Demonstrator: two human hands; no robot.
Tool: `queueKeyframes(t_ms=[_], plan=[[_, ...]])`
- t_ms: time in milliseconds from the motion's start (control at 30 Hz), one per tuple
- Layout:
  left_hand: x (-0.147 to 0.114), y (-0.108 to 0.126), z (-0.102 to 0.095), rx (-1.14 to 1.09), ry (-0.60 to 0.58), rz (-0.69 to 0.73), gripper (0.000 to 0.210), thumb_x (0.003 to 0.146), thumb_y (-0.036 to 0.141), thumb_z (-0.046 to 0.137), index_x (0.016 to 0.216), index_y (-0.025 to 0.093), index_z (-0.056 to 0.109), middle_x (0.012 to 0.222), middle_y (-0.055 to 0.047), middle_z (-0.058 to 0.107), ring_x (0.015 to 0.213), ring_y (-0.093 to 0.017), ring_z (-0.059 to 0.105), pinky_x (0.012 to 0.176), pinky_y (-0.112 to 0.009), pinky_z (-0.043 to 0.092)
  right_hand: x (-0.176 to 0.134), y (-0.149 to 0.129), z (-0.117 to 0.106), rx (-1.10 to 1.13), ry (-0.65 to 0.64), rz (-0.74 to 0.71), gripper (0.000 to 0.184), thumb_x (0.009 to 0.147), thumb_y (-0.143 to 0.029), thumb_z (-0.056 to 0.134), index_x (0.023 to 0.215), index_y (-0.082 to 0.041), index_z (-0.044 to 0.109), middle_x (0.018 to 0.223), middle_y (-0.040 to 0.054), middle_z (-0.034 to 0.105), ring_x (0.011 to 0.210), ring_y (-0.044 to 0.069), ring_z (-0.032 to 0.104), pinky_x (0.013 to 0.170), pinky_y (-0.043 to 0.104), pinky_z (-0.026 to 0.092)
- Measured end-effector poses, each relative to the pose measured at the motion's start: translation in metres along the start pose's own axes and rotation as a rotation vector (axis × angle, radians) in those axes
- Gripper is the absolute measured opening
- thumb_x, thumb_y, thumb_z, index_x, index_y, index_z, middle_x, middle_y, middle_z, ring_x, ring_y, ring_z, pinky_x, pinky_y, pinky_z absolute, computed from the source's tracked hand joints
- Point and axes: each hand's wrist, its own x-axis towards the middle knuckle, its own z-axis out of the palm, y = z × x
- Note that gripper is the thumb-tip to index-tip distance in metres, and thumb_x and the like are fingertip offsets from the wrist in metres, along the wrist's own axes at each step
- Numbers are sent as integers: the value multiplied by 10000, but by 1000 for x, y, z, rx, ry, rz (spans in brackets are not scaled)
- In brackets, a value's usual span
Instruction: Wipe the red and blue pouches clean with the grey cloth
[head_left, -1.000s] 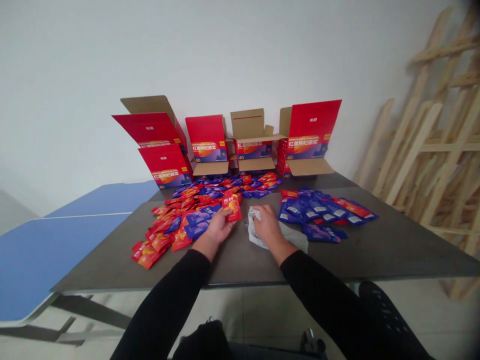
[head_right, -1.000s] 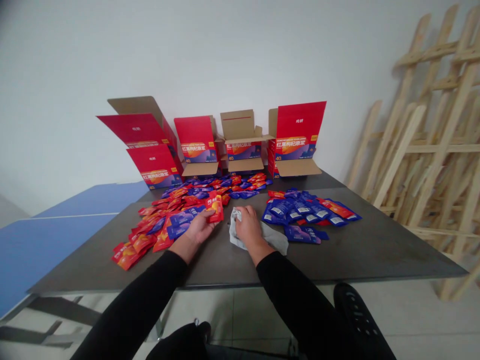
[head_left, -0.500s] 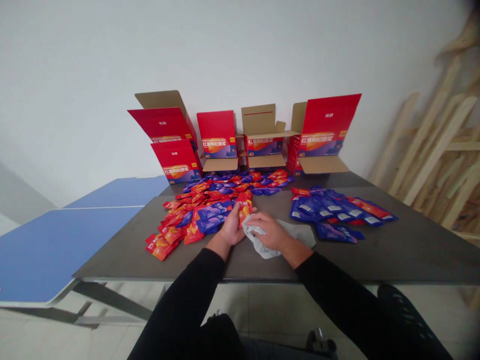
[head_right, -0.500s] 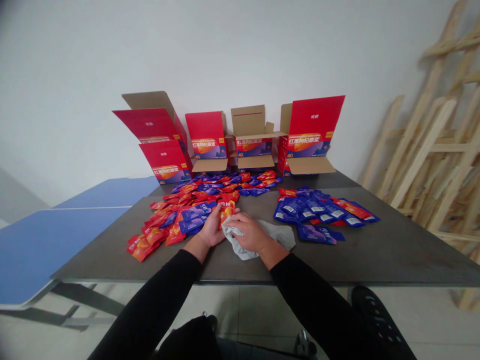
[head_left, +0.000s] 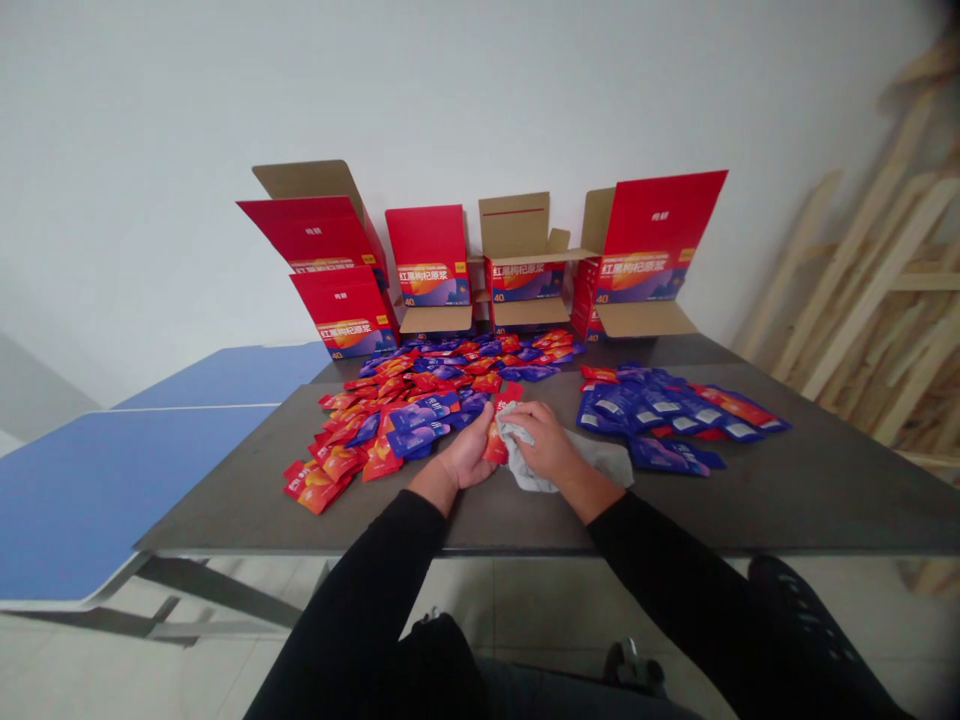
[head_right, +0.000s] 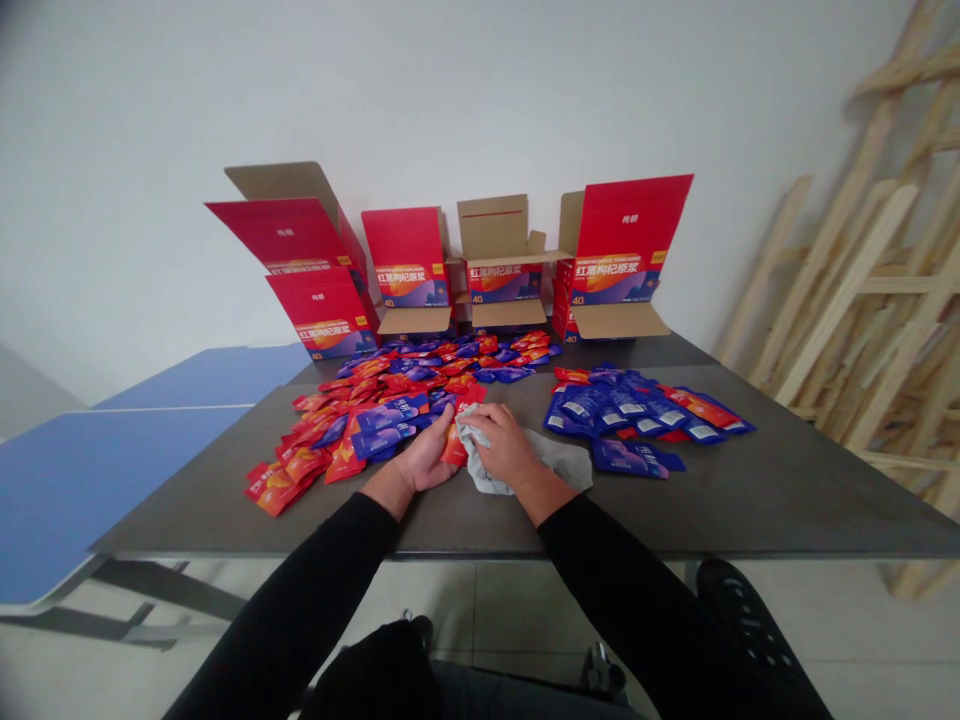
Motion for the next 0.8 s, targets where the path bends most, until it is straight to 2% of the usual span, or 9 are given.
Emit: queueKeyframes(t_ms=[100,233,400,567,667,733,800], plan=[[0,0,-3,63,15,-29,527,1024,551,421,1230,140,678,975,-116,743,799,-196,709,744,-289,534,1,4,-1,-22,87,57,399,855,-137,576,1196,-283,723,1138,73,643,1116,268,582,1033,469,495],[-1,0,-7,140,29,-51,495,1011,556,457,1124,135,691,896,-97,725,657,-161,666,550,-239,477,4,8,-2,-20,191,126,367,874,-164,557,1192,-256,716,1130,88,621,1110,267,590,1045,461,493],[-3,4,-10,140,53,-79,487,999,553,492,1076,110,680,818,-105,701,639,-165,664,535,-242,464,8,14,-5,6,266,241,344,876,-182,545,1169,-234,717,1097,96,614,1073,265,604,1028,456,505],[-5,13,-12,16,37,-104,584,991,616,438,1151,109,679,953,-147,724,761,-207,693,591,-279,495,14,18,-11,15,393,348,283,872,-218,551,1089,-198,732,1042,109,617,1009,271,610,989,472,523],[-5,18,-12,-115,67,-83,573,985,633,427,1097,135,687,923,-127,718,811,-218,694,629,-293,516,12,13,-14,33,420,283,283,885,-241,563,1115,-199,723,1058,111,622,1028,271,612,990,470,526],[-4,19,-10,-167,57,-79,541,989,616,438,1018,137,686,851,-104,702,728,-182,669,588,-258,493,8,5,-13,64,339,155,293,894,-246,573,1148,-217,715,1077,102,632,1041,259,620,986,451,534],[-2,17,-8,-181,50,-45,515,990,601,460,945,136,678,771,-72,677,612,-139,617,525,-220,449,3,-3,-10,95,183,10,313,898,-234,573,1179,-248,708,1106,89,646,1052,245,625,985,436,540]])
